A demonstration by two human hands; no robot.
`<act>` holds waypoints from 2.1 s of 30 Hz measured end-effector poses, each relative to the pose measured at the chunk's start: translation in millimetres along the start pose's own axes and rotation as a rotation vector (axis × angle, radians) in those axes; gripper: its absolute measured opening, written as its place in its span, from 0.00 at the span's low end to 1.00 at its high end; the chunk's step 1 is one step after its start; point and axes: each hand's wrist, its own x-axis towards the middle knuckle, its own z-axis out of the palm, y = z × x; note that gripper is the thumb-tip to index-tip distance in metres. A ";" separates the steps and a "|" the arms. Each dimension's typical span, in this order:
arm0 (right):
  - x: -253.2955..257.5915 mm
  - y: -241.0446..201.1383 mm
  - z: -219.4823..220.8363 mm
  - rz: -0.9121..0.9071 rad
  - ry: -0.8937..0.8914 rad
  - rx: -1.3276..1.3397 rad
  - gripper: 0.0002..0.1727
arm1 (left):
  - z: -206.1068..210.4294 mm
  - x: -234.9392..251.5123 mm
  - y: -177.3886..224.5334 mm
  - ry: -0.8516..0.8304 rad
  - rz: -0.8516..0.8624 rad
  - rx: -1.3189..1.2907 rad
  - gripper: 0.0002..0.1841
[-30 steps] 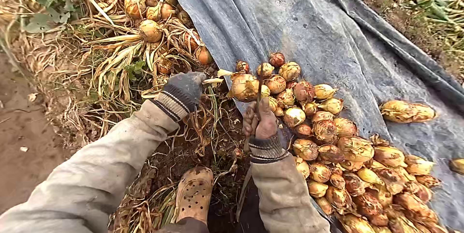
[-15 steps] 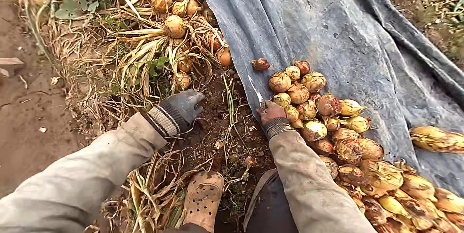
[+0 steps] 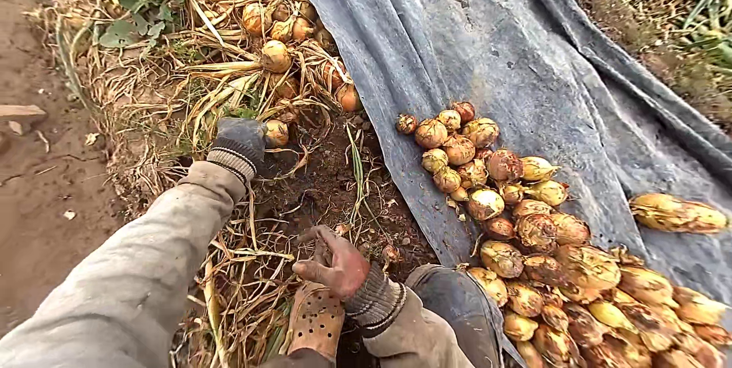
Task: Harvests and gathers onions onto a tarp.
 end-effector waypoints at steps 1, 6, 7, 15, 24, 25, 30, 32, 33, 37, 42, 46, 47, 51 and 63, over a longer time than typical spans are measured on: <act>2.7 6.3 -8.5 0.075 0.077 -0.058 0.41 | 23.1 -2.1 -22.7 0.184 0.097 -0.124 0.15; 9.5 24.7 -30.2 0.191 0.284 -0.060 0.42 | 61.7 -87.6 -28.5 0.632 0.300 -1.106 0.08; 7.0 22.7 -28.2 0.124 0.283 -0.039 0.42 | 60.3 -112.4 -15.0 0.640 0.281 -1.281 0.06; -15.5 13.9 -5.3 -0.477 0.332 0.276 0.44 | 74.5 -192.1 25.4 0.370 0.450 -1.581 0.14; -14.0 12.0 5.2 -0.252 0.479 0.300 0.40 | 57.3 -175.6 -5.5 0.765 0.686 -0.690 0.22; -12.6 14.9 5.9 -0.266 0.487 0.302 0.40 | 55.6 -174.3 -5.6 0.793 0.599 -0.615 0.22; -5.9 23.1 0.0 -0.034 0.351 -0.028 0.43 | 51.4 -145.9 -10.7 0.586 0.098 -0.727 0.21; 0.8 18.3 -7.7 0.168 0.115 -0.164 0.43 | 41.0 -145.1 1.0 0.449 0.340 -0.686 0.18; 4.7 21.3 -7.1 0.205 0.091 -0.147 0.43 | 32.9 -145.7 11.9 0.327 0.476 -0.628 0.16; 8.6 32.6 -13.7 0.258 0.397 0.427 0.39 | 8.2 -122.5 63.8 -0.073 0.630 -0.373 0.16; -11.5 23.3 -69.6 -0.234 0.850 0.564 0.33 | -3.5 -19.3 68.3 0.202 0.262 -0.341 0.19; -13.0 32.2 -99.7 -0.082 0.907 0.683 0.33 | 24.7 49.6 26.2 -0.002 -0.201 -0.301 0.47; -7.9 35.2 -95.3 0.049 0.862 0.677 0.33 | 37.3 58.1 22.0 -0.014 -0.234 -0.291 0.49; 11.7 40.4 -63.5 0.288 0.585 0.479 0.30 | 73.0 70.0 15.3 0.109 -0.201 -0.380 0.45; -5.2 24.4 -51.4 -0.044 0.352 0.088 0.48 | 40.6 -122.3 45.8 0.089 0.457 -1.135 0.41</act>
